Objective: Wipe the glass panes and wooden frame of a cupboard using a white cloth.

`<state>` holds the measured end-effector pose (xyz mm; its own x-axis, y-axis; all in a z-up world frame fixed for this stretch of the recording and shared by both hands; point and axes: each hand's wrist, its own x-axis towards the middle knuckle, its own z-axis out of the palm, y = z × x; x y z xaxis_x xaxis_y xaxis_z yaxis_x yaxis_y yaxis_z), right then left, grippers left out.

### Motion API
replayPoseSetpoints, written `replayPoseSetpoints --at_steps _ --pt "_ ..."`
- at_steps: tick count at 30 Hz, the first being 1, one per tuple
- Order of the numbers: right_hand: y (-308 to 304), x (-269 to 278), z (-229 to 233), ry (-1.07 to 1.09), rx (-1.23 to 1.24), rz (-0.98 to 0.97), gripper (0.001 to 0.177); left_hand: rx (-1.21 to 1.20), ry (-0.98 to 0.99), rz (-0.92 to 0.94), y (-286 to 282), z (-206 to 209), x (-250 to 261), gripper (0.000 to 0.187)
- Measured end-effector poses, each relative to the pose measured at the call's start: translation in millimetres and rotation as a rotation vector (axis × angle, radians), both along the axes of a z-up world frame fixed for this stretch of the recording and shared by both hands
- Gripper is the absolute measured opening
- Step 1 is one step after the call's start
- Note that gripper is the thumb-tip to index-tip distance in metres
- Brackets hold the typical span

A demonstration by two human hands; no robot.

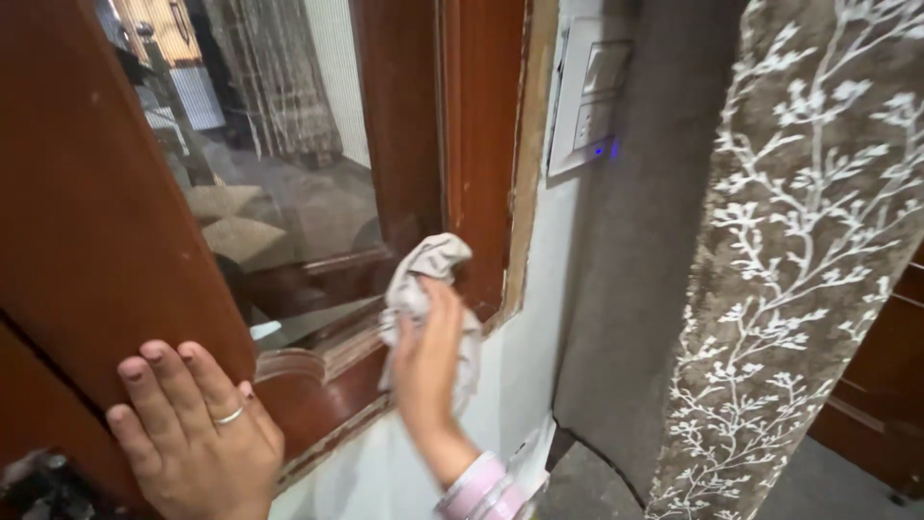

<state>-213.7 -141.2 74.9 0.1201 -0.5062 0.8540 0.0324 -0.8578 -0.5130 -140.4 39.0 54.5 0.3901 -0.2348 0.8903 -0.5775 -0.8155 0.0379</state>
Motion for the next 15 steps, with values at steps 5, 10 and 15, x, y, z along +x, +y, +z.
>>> replayPoseSetpoints --at_steps 5,10,15 --pt "64.8 -1.6 -20.8 0.084 -0.083 0.257 0.05 0.035 0.003 0.03 -4.0 9.3 -11.2 0.067" --pt "-24.7 -26.0 -41.7 0.233 -0.543 0.367 0.035 0.056 0.051 0.017 0.1 20.4 -20.7 0.068" --pt "-80.6 -44.5 -9.3 0.132 -0.456 0.013 0.022 0.116 0.127 0.076 -13.4 34.9 -36.4 0.067"
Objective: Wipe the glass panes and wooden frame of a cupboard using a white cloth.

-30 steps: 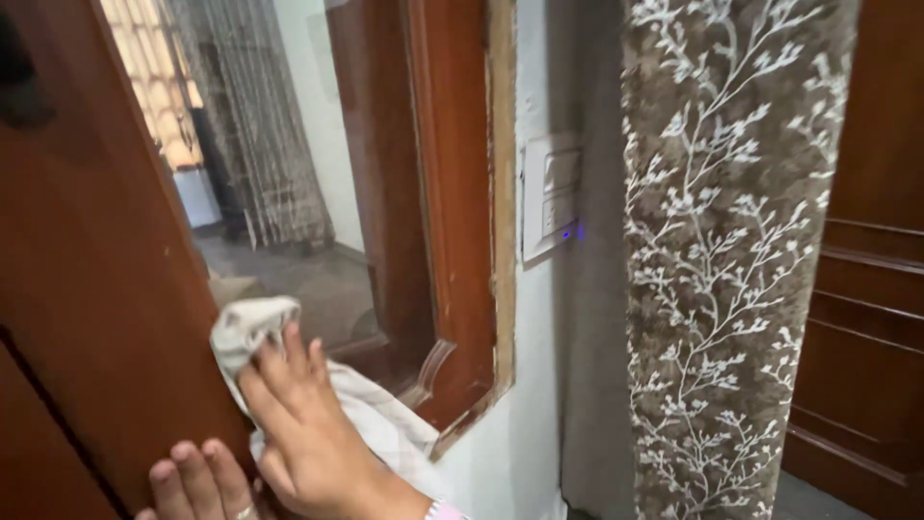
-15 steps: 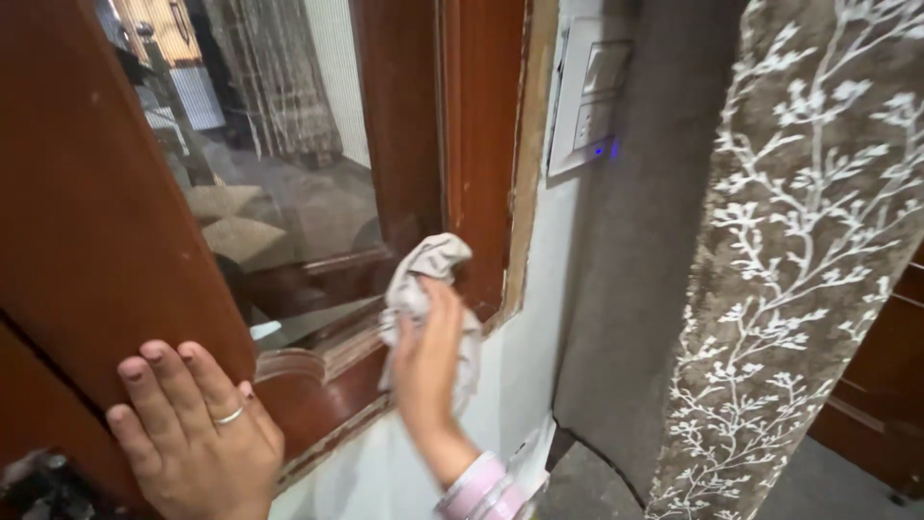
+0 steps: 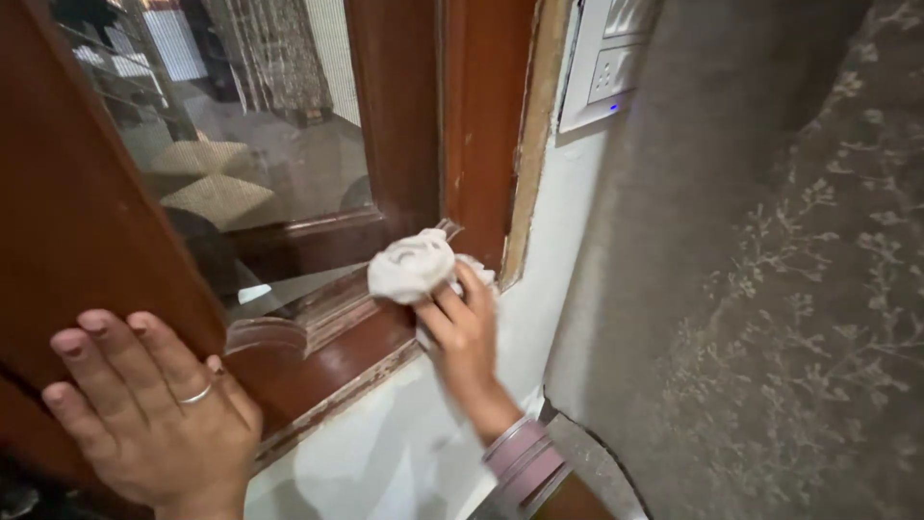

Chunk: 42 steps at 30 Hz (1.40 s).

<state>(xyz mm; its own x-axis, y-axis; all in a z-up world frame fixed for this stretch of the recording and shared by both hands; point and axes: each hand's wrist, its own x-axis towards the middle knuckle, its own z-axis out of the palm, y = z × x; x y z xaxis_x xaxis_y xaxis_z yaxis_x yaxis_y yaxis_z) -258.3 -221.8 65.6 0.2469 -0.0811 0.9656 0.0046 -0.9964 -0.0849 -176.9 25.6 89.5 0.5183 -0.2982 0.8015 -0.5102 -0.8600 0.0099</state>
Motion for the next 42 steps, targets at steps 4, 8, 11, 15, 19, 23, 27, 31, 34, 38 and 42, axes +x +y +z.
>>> replayPoseSetpoints --at_steps 4,8,11,15,19,23,27,31,34,38,42 --pt "61.1 5.9 -8.3 -0.044 0.461 0.078 0.041 0.041 0.004 0.051 -11.0 12.4 -11.1 0.066" --pt "112.5 -9.7 -8.6 0.068 0.407 0.321 0.04 0.058 -0.031 0.062 -15.9 21.1 -16.7 0.065" --pt "75.9 1.2 -53.3 0.096 0.283 0.393 0.038 0.087 -0.022 0.061 -20.1 31.4 -26.8 0.065" --pt "-7.7 24.7 -77.8 -0.014 0.45 0.044 0.053 0.12 0.036 0.061 -21.0 38.3 -29.1 0.065" --pt "-17.5 10.1 -24.2 0.091 0.584 0.147 0.053 0.131 0.02 0.072 -24.0 41.3 -28.7 0.065" --pt "49.9 -8.5 -60.5 0.228 0.747 0.283 0.054 0.132 -0.005 0.081 -21.3 44.7 -29.6 0.064" --pt "119.9 -0.9 -64.6 0.365 0.899 0.388 0.056 0.122 -0.022 0.059 -16.9 44.4 -25.4 0.063" --pt "54.8 19.7 -93.2 0.45 0.701 0.44 0.045 0.093 -0.002 0.026 -12.5 47.0 -23.5 0.063" --pt "3.6 22.3 -77.1 0.242 0.985 0.517 0.066 0.073 0.046 0.009 -9.2 48.5 -22.2 0.063" --pt "47.1 16.1 -28.6 0.03 0.784 0.037 0.051 0.022 0.056 -0.064 -3.3 51.7 -24.4 0.062" --pt "151.0 27.4 -25.3 0.099 0.647 0.234 0.055 -0.067 0.024 -0.244 3.1 70.4 -23.9 0.057"
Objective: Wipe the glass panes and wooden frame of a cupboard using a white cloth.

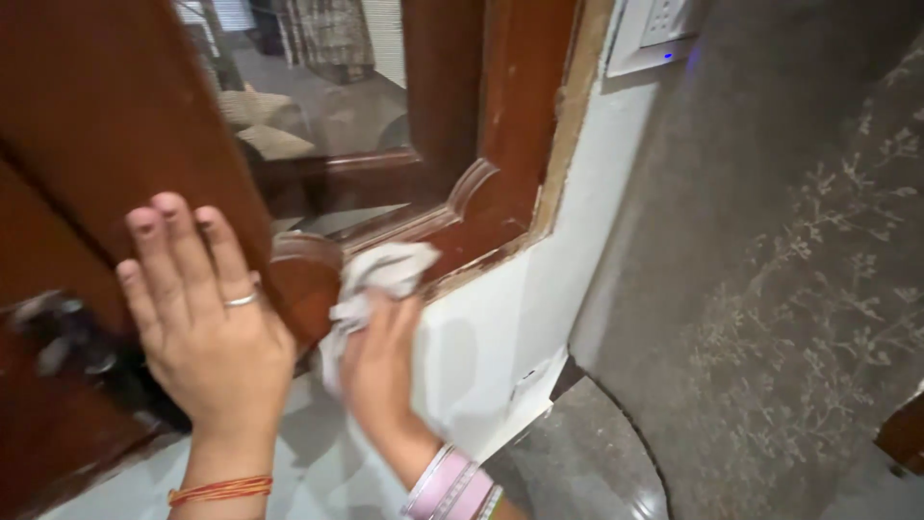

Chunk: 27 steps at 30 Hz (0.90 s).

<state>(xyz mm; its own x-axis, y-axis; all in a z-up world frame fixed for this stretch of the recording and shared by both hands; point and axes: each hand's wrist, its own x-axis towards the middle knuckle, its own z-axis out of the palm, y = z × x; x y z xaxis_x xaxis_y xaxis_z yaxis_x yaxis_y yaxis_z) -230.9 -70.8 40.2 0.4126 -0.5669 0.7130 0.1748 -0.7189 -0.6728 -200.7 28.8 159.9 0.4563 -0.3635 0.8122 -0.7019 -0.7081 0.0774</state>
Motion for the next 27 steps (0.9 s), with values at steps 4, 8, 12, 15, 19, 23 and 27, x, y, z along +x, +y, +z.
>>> replayPoseSetpoints --at_steps 4,8,12,15,19,23,27 --pt "42.8 8.4 21.7 0.008 -0.096 0.04 0.052 0.042 -0.071 0.02 22.7 -0.2 2.8 0.058" --pt "57.0 20.9 66.3 -0.121 -0.329 0.136 0.053 0.15 -0.094 0.162 59.1 -8.1 5.2 0.061" --pt "68.6 41.2 99.4 -0.235 -0.505 0.12 0.052 0.12 -0.118 0.342 103.8 -14.4 10.8 0.072" --pt "76.2 44.2 100.6 -0.264 -0.532 0.093 0.048 0.006 -0.065 0.219 126.6 -14.6 22.2 0.079" --pt "60.2 39.1 13.8 -0.189 -0.67 0.155 0.03 0.011 0.016 0.198 142.9 -25.7 36.5 0.08" --pt "57.4 17.4 -46.5 -0.013 -0.758 0.256 0.035 0.034 -0.016 0.228 148.6 -44.6 54.4 0.065" --pt "53.2 27.5 -11.9 -0.024 -0.781 0.274 0.031 -0.007 -0.135 0.214 149.1 -51.2 64.0 0.058"
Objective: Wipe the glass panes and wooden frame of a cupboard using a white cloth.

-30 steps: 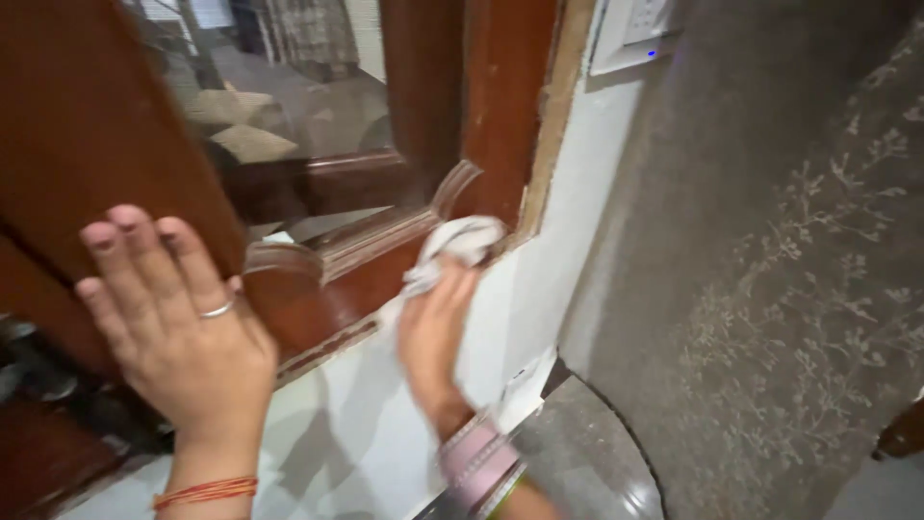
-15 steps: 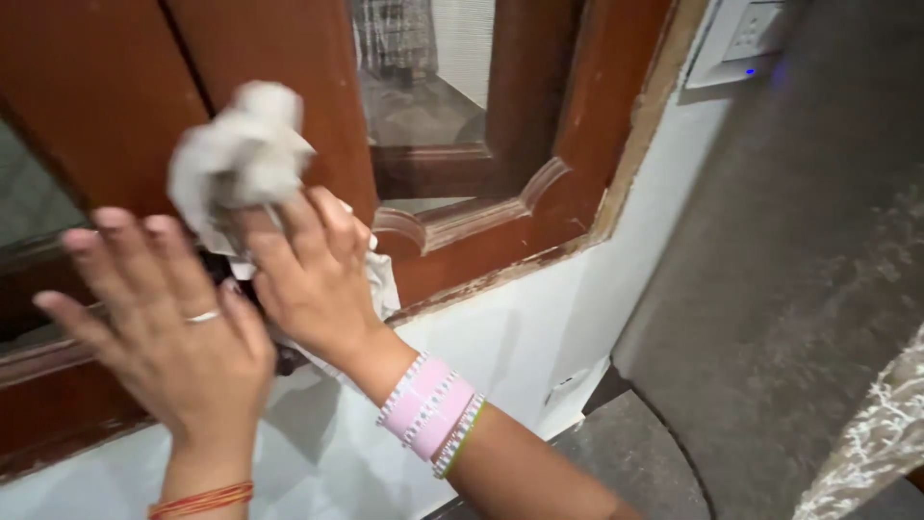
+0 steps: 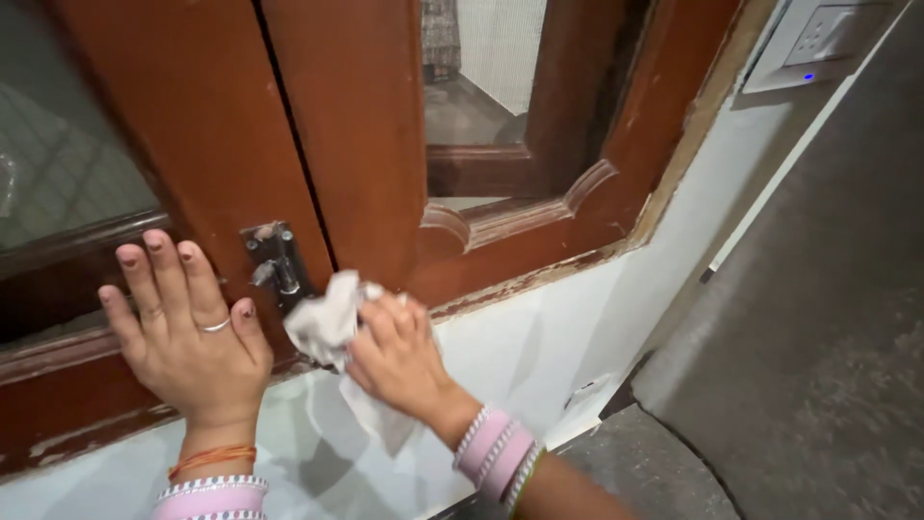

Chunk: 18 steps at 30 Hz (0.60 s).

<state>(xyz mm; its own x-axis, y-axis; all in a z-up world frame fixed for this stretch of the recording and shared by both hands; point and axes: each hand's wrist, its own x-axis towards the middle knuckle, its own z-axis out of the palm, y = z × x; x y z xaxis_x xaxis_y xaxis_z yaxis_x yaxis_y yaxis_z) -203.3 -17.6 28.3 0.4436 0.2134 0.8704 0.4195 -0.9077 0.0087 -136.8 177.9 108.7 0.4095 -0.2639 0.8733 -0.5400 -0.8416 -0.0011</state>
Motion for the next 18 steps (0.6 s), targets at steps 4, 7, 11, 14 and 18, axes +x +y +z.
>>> replayPoseSetpoints --at_steps 4,7,11,14,18 --pt "8.8 10.4 96.4 -0.136 0.096 -0.083 0.04 -0.018 -0.013 -0.007 -1.2 -3.3 2.1 0.058" --pt "20.9 2.6 149.5 -0.145 0.112 -0.091 0.052 -0.016 -0.029 -0.014 3.0 -5.8 0.9 0.058" --pt "17.5 12.2 98.6 -0.067 0.089 -0.011 0.048 -0.017 -0.01 -0.034 9.0 -12.4 0.8 0.055" --pt "14.4 3.3 33.5 0.061 0.07 -0.007 0.041 -0.028 0.005 -0.063 11.5 -13.1 -0.2 0.053" --pt "17.6 -39.5 -22.1 0.287 0.087 0.057 0.037 -0.019 0.0 -0.072 16.4 -5.2 -11.3 0.051"
